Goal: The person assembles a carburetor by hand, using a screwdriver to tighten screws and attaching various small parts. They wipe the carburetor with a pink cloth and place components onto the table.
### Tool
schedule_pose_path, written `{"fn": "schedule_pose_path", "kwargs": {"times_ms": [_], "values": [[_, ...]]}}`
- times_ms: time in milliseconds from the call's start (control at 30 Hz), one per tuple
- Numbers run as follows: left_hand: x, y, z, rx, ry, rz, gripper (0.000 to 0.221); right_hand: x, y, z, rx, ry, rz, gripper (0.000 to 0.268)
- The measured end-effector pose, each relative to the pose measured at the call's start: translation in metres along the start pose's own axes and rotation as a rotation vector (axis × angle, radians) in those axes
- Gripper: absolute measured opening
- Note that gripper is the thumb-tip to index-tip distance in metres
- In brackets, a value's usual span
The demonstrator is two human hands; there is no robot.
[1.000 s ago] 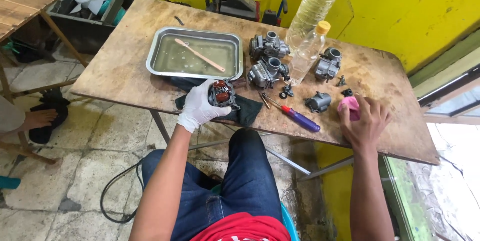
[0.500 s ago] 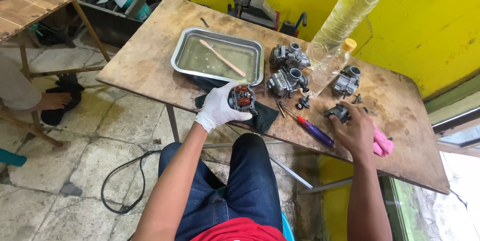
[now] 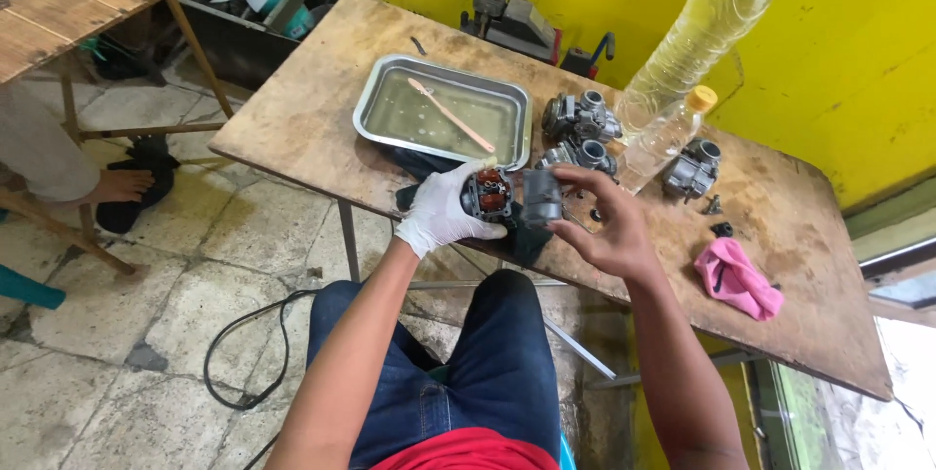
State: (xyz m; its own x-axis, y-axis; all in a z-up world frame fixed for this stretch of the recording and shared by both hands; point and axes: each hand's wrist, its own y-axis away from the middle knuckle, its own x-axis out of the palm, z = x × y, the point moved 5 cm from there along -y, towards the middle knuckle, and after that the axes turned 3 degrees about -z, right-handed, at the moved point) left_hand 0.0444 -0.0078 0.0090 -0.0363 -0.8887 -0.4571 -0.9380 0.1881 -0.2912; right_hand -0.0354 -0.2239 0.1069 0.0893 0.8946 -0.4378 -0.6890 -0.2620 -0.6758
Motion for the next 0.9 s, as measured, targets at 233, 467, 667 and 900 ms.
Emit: {"fn": "schedule_pose_path", "kwargs": {"times_ms": [233,467,667,900], "values": [[-0.002,0.001,-0.002,-0.004,0.042,-0.019,0.095,0.035,-0.054,0.026,-0.098,0.117,0.264,0.058],[-0.014,0.001,-0.02,0.038,0.074,-0.016,0.085,0.055,-0.061,0.022,-0.131,0.234,0.444,0.053],[-0.012,0.001,-0.011,0.064,0.083,-0.004,0.083,0.059,-0.064,0.014,-0.098,0.302,0.495,0.055],[-0.011,0.0,-0.016,0.06,0.073,0.017,0.08,0.063,-0.073,0.019,-0.087,0.338,0.537,0.051]]}}
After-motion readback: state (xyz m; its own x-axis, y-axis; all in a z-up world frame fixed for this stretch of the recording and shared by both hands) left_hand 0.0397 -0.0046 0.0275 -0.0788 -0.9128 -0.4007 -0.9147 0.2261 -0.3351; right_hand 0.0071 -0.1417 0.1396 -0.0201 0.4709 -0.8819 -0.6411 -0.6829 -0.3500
